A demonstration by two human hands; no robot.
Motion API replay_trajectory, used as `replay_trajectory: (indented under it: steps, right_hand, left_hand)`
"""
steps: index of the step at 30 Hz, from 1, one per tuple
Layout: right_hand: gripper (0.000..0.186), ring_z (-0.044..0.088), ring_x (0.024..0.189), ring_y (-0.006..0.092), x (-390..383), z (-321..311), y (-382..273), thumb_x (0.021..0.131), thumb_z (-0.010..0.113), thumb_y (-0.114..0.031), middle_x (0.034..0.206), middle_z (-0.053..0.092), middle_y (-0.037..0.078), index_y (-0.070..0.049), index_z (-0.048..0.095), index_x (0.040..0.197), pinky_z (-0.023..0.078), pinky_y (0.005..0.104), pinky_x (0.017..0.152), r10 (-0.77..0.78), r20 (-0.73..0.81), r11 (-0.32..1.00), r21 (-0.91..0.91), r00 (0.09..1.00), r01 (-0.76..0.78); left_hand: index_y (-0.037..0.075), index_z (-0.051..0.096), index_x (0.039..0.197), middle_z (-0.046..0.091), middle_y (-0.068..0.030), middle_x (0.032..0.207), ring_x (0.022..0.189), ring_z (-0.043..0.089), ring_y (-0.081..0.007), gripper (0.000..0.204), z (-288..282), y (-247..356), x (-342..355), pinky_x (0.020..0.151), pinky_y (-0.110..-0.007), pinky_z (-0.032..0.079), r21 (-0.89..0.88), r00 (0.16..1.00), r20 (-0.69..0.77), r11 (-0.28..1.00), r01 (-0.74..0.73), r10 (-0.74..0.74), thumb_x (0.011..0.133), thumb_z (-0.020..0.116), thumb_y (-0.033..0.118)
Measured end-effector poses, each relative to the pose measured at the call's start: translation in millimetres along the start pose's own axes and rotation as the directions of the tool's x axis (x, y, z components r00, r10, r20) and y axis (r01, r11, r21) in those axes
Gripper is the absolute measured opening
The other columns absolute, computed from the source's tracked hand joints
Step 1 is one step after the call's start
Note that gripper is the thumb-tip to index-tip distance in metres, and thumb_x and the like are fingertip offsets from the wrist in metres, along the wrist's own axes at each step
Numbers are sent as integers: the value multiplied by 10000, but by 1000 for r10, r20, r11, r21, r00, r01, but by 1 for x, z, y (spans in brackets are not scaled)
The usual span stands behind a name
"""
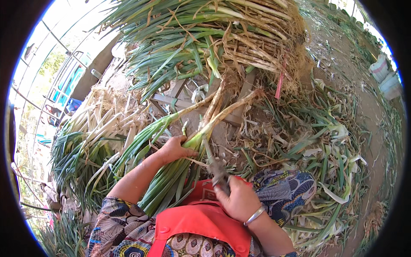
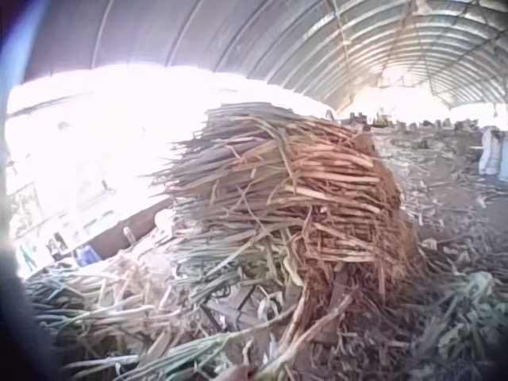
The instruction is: The person sits on the ground and trims the roots and outer layers of green onions using a knife. They pick up individual onions, cut the ends, peel away dry layers, and place the trimmed onions aside.
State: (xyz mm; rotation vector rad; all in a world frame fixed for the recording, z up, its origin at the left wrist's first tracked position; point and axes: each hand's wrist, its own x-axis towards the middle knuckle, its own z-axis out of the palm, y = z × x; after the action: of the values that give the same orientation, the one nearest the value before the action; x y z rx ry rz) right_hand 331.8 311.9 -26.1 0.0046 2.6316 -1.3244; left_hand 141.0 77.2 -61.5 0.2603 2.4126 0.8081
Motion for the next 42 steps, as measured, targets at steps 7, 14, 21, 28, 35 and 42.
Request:
replay_trajectory:
  steps: [7,14,21,28,35,42]
  right_hand:
    - [443,618,733,436,-17,-2,-14,885,599,-391,817,626,262,43,524,936,504,493,645,-29,38,994,-107,999,33]
    - [405,621,786,450,52,-20,5,885,594,-364,815,635,274,39,558,910,501,509,709,150,-192,949,-247,970,-196]
    - [360,610,746,466,20,-12,-10,868,635,-333,794,627,273,18,579,932,492,506,664,62,-121,992,-102,991,-74]
    - [365,606,735,464,-3,-3,-18,870,634,-321,773,615,278,33,547,891,489,513,658,33,-135,992,-119,990,-49]
    - [397,613,800,471,75,-26,3,875,609,-340,817,633,300,56,580,876,492,518,728,209,-228,926,-266,951,-267]
    - [436,630,873,451,149,-50,36,883,584,-359,906,649,300,73,633,913,504,489,805,346,-384,838,-284,856,-466]
  left_hand:
    - [-36,603,1119,675,-170,994,926,642,-244,718,16,5,-9,844,-357,487,-64,995,-100,998,1,-7,634,853,430]
    - [5,472,1190,660,-204,984,939,643,-284,784,28,2,-8,855,-374,485,-65,994,-112,998,-10,2,631,862,392]
    - [26,455,1213,643,-216,1008,983,626,-290,813,32,-3,-9,860,-381,482,-78,993,-120,997,7,-16,625,866,408]
    - [19,445,1226,660,-206,931,891,655,-288,783,36,0,-11,808,-383,498,-127,995,-91,992,23,-35,649,859,349]
    - [65,413,1282,653,-246,1020,989,635,-371,799,34,6,-17,863,-433,482,-109,997,-70,994,11,-19,675,826,382]
    - [77,413,1287,657,-233,1011,980,638,-365,801,41,4,-14,860,-429,482,-125,997,-73,992,-4,-5,679,826,396]
